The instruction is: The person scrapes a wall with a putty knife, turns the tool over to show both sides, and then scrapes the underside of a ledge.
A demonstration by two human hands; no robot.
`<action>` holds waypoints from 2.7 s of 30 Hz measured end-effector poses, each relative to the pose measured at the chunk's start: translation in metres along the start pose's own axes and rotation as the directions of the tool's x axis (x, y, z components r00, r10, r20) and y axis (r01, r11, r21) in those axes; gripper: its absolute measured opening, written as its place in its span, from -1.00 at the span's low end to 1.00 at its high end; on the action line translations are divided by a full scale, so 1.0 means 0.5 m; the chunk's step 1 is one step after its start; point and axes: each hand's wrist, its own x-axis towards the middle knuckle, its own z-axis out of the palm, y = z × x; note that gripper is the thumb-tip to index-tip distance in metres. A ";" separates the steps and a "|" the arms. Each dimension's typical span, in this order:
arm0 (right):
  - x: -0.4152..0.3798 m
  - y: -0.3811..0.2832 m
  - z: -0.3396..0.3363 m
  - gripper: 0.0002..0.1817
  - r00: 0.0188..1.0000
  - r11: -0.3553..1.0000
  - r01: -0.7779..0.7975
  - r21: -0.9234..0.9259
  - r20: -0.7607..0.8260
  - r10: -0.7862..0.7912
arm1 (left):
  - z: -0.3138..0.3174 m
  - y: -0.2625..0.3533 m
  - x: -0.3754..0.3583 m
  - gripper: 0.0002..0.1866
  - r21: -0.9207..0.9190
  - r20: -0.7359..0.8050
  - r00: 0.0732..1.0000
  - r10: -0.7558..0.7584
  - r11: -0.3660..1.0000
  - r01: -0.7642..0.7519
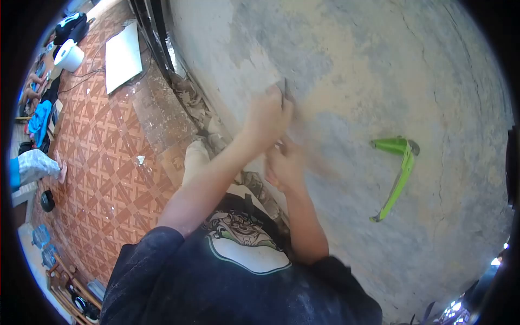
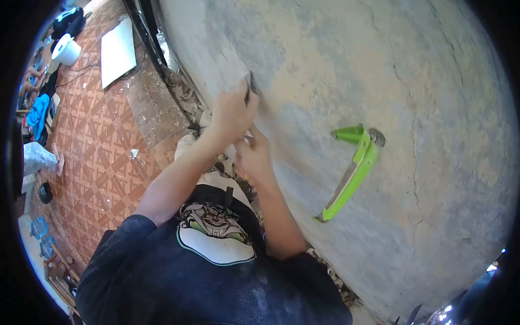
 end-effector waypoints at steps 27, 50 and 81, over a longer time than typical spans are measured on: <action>-0.038 0.191 -0.056 -0.59 0.983 0.994 0.092 -0.063 -0.152 -0.101 | 0.036 -0.034 -0.111 -0.35 -0.448 0.309 0.924 -0.227 0.822 0.352; 0.156 0.117 0.049 -0.42 0.939 0.915 0.299 -0.271 -0.091 -0.333 | -0.024 -0.099 0.035 -0.12 -0.524 0.135 0.979 -0.149 0.828 0.199; 0.271 0.145 0.082 -0.62 0.960 0.970 0.235 -0.068 -0.140 -0.242 | -0.026 -0.173 0.084 -0.29 -0.671 0.373 0.687 -0.624 0.330 0.664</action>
